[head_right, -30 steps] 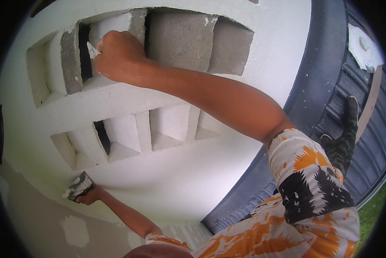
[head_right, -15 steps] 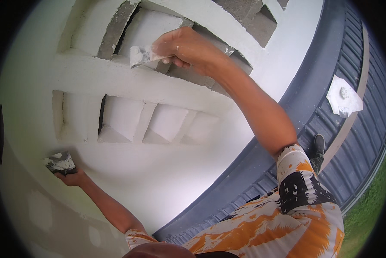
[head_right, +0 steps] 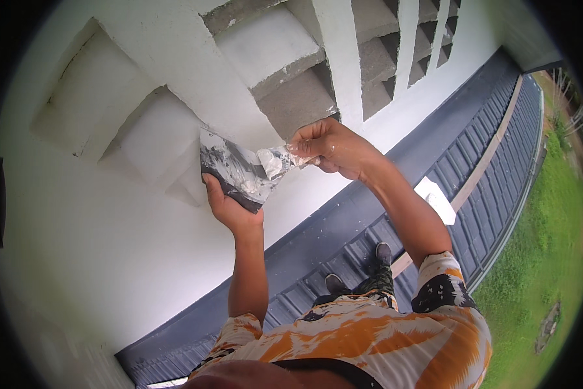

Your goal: The person applies white plaster to a decorative wall section with recessed rectangular panels using a small trowel and a larger hawk. They repeatedly scoop plaster from the hawk and smooth it into the panel edges and corners.

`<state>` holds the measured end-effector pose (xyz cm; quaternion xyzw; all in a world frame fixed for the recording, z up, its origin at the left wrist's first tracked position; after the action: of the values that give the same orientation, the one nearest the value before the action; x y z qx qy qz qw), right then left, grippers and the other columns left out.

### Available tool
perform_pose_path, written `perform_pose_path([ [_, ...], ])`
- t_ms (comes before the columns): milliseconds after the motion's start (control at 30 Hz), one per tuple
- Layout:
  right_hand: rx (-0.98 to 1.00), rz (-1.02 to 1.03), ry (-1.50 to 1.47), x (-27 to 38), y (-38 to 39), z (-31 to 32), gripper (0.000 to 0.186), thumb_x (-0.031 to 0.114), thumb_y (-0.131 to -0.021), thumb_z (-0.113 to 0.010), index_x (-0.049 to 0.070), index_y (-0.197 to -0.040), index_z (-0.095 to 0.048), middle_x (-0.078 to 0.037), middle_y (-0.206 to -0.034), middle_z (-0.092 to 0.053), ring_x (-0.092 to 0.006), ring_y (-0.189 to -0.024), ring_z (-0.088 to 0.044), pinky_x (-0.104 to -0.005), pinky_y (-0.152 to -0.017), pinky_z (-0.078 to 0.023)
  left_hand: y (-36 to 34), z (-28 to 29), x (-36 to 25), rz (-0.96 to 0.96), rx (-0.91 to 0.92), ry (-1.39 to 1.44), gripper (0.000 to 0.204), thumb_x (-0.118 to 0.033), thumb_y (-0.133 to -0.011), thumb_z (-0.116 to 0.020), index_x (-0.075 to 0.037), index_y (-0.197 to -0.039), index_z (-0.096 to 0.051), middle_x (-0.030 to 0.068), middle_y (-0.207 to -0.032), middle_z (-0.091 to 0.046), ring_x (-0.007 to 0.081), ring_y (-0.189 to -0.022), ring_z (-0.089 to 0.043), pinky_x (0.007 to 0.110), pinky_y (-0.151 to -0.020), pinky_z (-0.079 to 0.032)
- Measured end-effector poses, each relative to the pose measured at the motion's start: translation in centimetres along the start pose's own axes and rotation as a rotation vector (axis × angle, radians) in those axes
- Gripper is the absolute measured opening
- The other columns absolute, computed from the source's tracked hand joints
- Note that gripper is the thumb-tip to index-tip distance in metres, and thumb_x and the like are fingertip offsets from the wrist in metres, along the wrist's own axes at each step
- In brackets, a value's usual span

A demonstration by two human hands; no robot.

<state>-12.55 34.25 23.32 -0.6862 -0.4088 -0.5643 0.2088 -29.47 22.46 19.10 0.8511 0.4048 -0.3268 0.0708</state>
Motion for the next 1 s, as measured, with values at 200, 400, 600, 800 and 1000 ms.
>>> perform_pose_path([
  [200,-0.245,0.096,0.060,-2.7,1.2,2.2,0.019,0.021,-0.098,-0.059,0.006,-0.087,-0.061,0.000,-0.061,-0.054,-0.0047,-0.042,-0.035,-0.0221,-0.038,-0.023,5.3,6.9,1.5,0.141,-0.116,0.194,0.044,-0.036,-0.104,-0.042,-0.006,-0.135,-0.048,0.0055,-0.129,-0.057,0.0210,-0.116,-0.057,0.038,-0.099,-0.047],
  [400,-0.348,0.364,-0.035,-0.7,2.4,0.1,0.014,0.017,-0.100,-0.052,0.005,-0.106,-0.055,-0.006,-0.072,-0.062,-0.0092,-0.048,-0.054,-0.0198,-0.041,-0.042,14.2,20.1,9.6,0.487,-0.170,0.318,0.042,-0.033,-0.103,-0.044,-0.005,-0.134,-0.047,0.0100,-0.124,-0.060,0.0252,-0.111,-0.061,0.043,-0.090,-0.052],
  [600,-0.473,0.457,0.092,1.8,1.2,1.9,0.014,0.017,-0.096,-0.058,0.006,-0.102,-0.064,-0.003,-0.088,-0.064,-0.0098,-0.078,-0.060,-0.0260,-0.061,-0.049,30.0,38.2,23.4,0.797,-0.526,0.253,0.044,-0.031,-0.100,-0.051,0.000,-0.131,-0.051,0.0126,-0.128,-0.059,0.0297,-0.114,-0.058,0.045,-0.100,-0.045],
  [800,-0.480,0.605,0.166,4.5,-1.4,2.3,0.010,0.011,-0.092,-0.062,0.002,-0.097,-0.064,-0.006,-0.084,-0.065,-0.0116,-0.061,-0.059,-0.0239,-0.048,-0.042,40.5,44.8,29.5,0.876,-0.671,0.285,0.044,-0.031,-0.100,-0.050,0.001,-0.129,-0.051,0.0133,-0.126,-0.058,0.0299,-0.113,-0.058,0.045,-0.101,-0.043],
  [1000,-0.472,0.777,0.156,8.0,-5.8,2.6,0.009,0.000,-0.090,-0.055,-0.006,-0.096,-0.055,-0.016,-0.087,-0.063,-0.0266,-0.073,-0.067,-0.0345,-0.065,-0.060,42.0,46.6,31.4,0.814,-0.736,0.321,0.044,-0.032,-0.100,-0.049,0.001,-0.129,-0.051,0.0126,-0.124,-0.058,0.0297,-0.112,-0.058,0.045,-0.099,-0.045],
])
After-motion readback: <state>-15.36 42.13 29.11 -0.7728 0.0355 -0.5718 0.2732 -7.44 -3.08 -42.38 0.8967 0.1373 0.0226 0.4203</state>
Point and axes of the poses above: each hand's wrist, its own y-axis away from the middle knuckle, its own z-axis out of the back of the hand, x = y × z, the point moved 4 cm from there along -y, towards the middle knuckle
